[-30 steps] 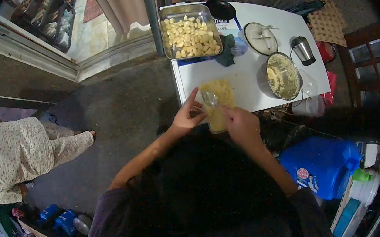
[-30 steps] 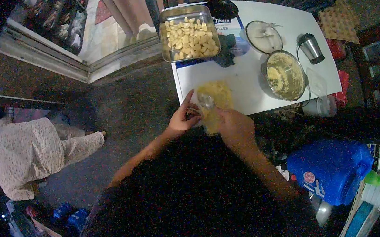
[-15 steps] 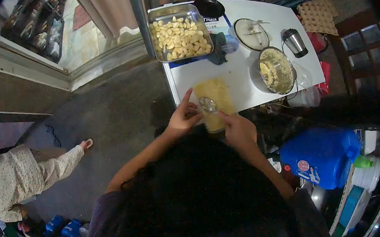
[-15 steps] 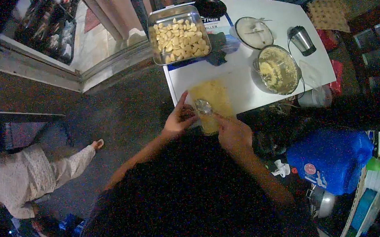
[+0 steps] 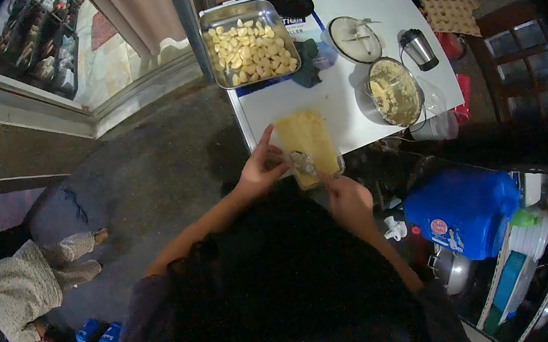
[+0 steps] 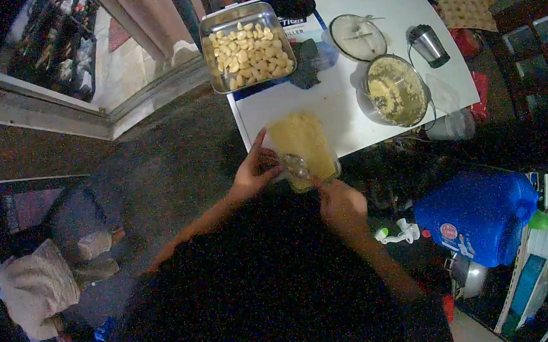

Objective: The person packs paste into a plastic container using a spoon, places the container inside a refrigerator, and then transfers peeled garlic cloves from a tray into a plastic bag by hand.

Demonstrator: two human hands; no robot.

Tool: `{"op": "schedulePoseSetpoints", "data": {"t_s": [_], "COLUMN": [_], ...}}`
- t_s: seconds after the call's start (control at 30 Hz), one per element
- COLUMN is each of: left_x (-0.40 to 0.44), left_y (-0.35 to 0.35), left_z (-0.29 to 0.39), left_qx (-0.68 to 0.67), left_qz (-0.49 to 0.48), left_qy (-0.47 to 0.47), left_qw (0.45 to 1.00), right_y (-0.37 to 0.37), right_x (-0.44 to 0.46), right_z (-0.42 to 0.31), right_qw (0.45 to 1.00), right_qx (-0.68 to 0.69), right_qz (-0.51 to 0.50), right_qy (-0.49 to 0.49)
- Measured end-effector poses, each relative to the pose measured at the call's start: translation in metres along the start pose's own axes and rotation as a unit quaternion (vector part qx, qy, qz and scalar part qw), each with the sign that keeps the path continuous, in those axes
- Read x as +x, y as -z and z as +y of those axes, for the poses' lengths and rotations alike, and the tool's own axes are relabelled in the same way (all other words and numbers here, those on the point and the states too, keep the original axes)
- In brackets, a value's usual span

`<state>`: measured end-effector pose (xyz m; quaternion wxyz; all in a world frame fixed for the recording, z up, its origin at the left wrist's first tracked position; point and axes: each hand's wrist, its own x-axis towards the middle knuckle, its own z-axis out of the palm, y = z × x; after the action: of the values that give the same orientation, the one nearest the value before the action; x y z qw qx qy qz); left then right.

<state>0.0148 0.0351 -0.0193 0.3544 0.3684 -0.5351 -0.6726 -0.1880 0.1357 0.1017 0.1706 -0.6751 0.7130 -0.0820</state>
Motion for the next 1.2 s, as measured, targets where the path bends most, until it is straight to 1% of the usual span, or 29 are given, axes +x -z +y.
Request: {"op": "schedulePoseSetpoints", "data": {"t_s": [0.07,0.17,0.27,0.37,0.47,0.57,0.67,0.77,0.87,0.97,1.03,1.07,1.17,1.2], "left_x": [-0.001,0.0,0.002,0.003,0.002,0.002,0.003,0.001,0.001,0.003,0.006,0.006,0.005,0.004], "left_y": [0.002,0.004,0.004,0.006,0.004,0.003,-0.001,0.0,-0.002,0.001,0.005,0.005,0.0,-0.001], "left_z": [0.001,0.0,0.001,0.006,0.012,0.013,0.021,0.028,0.03,0.014,0.007,0.003,0.007,0.009], "left_qx": [0.008,0.012,0.028,0.032,0.016,0.014,0.012,0.04,0.029,0.004,0.01,0.003,-0.035,-0.055], "left_qz": [0.0,-0.008,-0.012,-0.024,-0.023,-0.022,-0.013,-0.008,-0.008,-0.008,-0.02,-0.018,-0.013,-0.012], "left_qy": [-0.002,-0.002,-0.006,0.007,0.027,0.028,0.036,0.042,0.032,-0.005,-0.037,-0.035,-0.025,-0.019], "left_qw": [1.0,1.0,1.0,0.999,0.999,0.999,0.999,0.998,0.999,1.0,0.999,0.999,0.999,0.998], "right_y": [0.009,-0.009,0.006,0.019,0.045,0.035,0.002,0.033,0.017,0.045,0.034,0.029,0.024,0.029], "right_x": [-0.002,-0.016,-0.018,-0.02,-0.007,0.012,0.014,0.015,0.015,0.023,0.032,0.036,0.047,0.048], "right_z": [-0.011,0.007,-0.001,-0.001,-0.002,0.015,0.037,0.015,0.026,0.014,0.018,0.021,0.026,0.026], "right_qw": [0.998,1.0,1.0,1.0,1.0,0.999,0.998,0.998,0.998,0.996,0.999,0.997,0.995,0.994], "right_qx": [-0.03,-0.007,-0.009,-0.016,-0.019,0.014,0.038,0.003,0.041,-0.034,0.039,0.073,0.052,0.046], "right_qz": [-0.042,0.027,-0.011,-0.024,-0.011,0.038,0.052,-0.051,-0.041,-0.078,-0.023,0.005,-0.082,-0.09], "right_qy": [-0.034,0.01,-0.018,0.009,0.007,-0.004,0.021,-0.033,-0.019,-0.001,0.02,0.03,0.027,0.045]}}
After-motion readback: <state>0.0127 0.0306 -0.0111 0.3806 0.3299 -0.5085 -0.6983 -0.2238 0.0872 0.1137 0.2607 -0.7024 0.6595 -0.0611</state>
